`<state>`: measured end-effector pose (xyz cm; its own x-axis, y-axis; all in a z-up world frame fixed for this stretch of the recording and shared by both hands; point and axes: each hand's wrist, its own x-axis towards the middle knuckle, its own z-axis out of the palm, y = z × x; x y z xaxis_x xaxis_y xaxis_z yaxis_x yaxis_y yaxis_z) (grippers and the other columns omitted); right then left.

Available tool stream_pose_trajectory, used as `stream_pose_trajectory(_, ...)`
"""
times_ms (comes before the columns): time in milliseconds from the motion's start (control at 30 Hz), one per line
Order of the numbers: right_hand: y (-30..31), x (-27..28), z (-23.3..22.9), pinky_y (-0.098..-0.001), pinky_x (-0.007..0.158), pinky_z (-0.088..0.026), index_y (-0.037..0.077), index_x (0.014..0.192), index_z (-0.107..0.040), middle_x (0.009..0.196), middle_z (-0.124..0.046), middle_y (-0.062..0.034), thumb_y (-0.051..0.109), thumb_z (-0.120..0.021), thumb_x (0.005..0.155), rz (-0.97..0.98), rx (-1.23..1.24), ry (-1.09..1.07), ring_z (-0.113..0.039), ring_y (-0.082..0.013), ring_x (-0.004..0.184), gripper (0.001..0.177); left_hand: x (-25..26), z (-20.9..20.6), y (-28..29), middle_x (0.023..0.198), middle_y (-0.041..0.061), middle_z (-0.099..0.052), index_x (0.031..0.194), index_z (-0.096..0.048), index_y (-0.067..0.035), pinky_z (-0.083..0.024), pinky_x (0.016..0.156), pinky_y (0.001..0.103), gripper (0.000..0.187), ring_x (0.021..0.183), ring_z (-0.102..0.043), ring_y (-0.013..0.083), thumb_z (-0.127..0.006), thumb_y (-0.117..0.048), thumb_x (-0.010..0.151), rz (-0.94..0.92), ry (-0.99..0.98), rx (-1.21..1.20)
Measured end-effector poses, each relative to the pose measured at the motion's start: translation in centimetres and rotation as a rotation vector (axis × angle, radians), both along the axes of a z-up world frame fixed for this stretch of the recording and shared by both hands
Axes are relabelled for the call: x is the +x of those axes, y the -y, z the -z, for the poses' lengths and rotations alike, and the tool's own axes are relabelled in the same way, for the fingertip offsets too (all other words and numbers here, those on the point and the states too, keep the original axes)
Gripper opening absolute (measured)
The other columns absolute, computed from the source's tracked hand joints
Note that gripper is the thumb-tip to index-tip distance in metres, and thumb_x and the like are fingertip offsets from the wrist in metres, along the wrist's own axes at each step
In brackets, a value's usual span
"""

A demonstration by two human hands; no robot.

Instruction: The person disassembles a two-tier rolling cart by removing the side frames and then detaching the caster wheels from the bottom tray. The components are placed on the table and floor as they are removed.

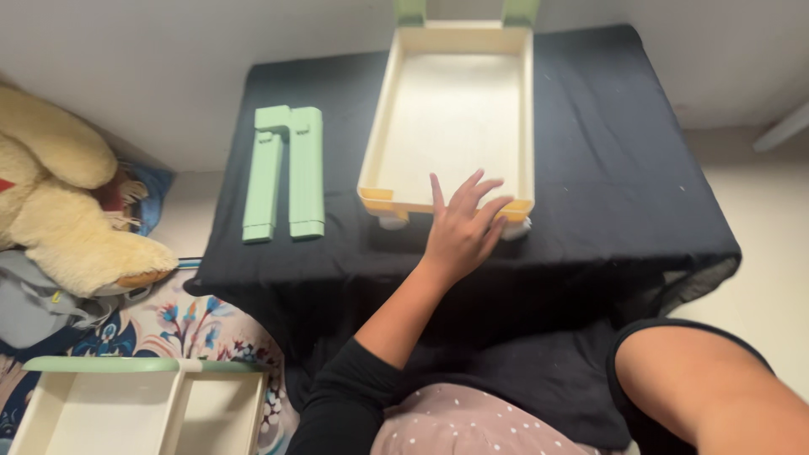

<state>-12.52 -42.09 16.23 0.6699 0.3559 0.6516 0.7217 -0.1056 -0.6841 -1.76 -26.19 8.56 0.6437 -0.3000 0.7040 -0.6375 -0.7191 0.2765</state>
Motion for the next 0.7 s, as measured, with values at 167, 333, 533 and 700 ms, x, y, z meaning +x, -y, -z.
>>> stream_pose_trajectory(167, 3.2, -0.2, 0.3, -0.0353, 0.090, -0.051, -0.001, 0.100, -0.069, 0.099, -0.069, -0.0115, 0.011, -0.055, 0.101, -0.052, 0.001, -0.083, -0.064, -0.0245, 0.097, 0.018, 0.4, 0.3, 3.9, 0.132, 0.006, -0.058, 0.134, -0.062, -0.013, 0.000, 0.108, 0.088, 0.051, 0.140, -0.047, 0.0302, -0.070, -0.040, 0.092, -0.180, -0.065, 0.041)
stream_pose_trajectory(333, 5.5, 1.9, 0.2, -0.0332, 0.083, -0.053, -0.001, 0.096, -0.069, 0.090, -0.069, -0.0107, 0.015, -0.055, 0.103, -0.112, 0.065, -0.199, -0.066, -0.0224, 0.086, 0.022, 1.0, 0.7, 4.6, 0.105, 0.000, -0.062, 0.098, -0.068, -0.014, 0.005, 0.102, 0.094, 0.044, 0.119, -0.055, 0.0249, -0.075, -0.056, 0.085, -0.297, -0.319, 0.084)
stream_pose_trajectory(533, 7.6, 4.1, 2.3, -0.0308, 0.075, -0.056, -0.002, 0.090, -0.069, 0.079, -0.070, -0.0098, 0.019, -0.055, 0.104, -0.053, 0.307, -0.453, -0.069, -0.0199, 0.073, 0.029, 1.5, 0.6, 2.1, 0.099, 0.002, -0.064, 0.080, -0.066, -0.013, 0.005, 0.099, 0.092, 0.048, 0.117, -0.055, 0.0276, -0.079, -0.058, 0.078, -0.273, -0.117, 0.038)
stream_pose_trajectory(700, 8.5, 6.3, 7.3, -0.0309, 0.073, -0.056, 0.001, 0.100, -0.068, 0.087, -0.070, -0.0084, 0.018, -0.055, 0.105, 0.194, 0.483, -0.570, -0.068, -0.0166, 0.083, 0.023, 2.4, 0.9, -2.2, 0.097, 0.001, -0.069, 0.077, -0.068, -0.011, 0.004, 0.107, 0.086, 0.044, 0.120, -0.056, 0.0281, -0.081, -0.053, 0.077, -0.085, -0.102, 0.058)
